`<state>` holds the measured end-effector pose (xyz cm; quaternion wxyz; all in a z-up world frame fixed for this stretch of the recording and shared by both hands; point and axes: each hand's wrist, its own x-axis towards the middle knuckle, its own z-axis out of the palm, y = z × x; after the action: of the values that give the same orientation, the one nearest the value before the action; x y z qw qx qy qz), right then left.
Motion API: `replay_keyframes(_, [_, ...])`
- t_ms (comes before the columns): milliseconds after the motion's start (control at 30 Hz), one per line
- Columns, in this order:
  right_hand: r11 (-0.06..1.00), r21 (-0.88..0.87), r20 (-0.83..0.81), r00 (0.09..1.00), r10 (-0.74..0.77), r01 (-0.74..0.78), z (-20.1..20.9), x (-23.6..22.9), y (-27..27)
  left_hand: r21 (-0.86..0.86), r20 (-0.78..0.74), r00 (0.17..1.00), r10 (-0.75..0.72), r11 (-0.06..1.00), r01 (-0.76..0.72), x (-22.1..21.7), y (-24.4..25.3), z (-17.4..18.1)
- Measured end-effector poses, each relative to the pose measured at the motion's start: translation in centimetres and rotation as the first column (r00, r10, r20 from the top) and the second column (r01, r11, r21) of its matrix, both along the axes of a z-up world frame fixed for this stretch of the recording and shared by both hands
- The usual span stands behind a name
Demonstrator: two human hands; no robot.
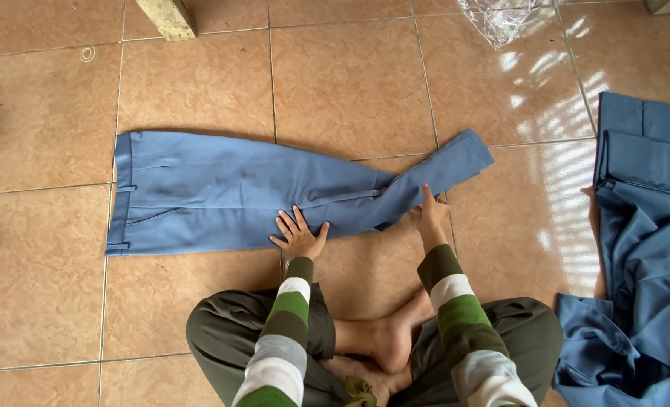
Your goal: Folding a pair of blue pants on the floor into a neat, compact rectangle.
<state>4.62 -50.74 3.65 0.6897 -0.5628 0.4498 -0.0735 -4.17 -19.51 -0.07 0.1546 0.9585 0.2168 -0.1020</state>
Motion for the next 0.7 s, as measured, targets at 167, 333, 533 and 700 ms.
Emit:
replay_keyframes(167, [0.936,-0.274,-0.328,0.936,0.126,-0.222,-7.4,3.5,-1.3,-0.167,-0.163,0.986,-0.016,0.986,-0.011,2.0,1.6,-0.2])
replay_keyframes(333, [0.993,0.104,-0.035,0.997,0.066,-0.062,2.1,3.0,0.5,-0.270,-0.309,0.951,-0.018,0.960,-0.070,4.0,2.4,0.1])
replay_keyframes(533, [0.911,0.339,0.164,0.968,0.189,-0.236,9.9,3.6,0.5,-0.317,-0.325,0.946,-0.011,0.943,-0.097,4.8,2.7,-0.3])
replay_keyframes(700, [0.904,0.391,0.125,0.983,0.135,-0.174,7.6,6.2,-1.8,-0.344,-0.332,0.943,0.004,0.931,-0.125,4.9,2.6,1.7])
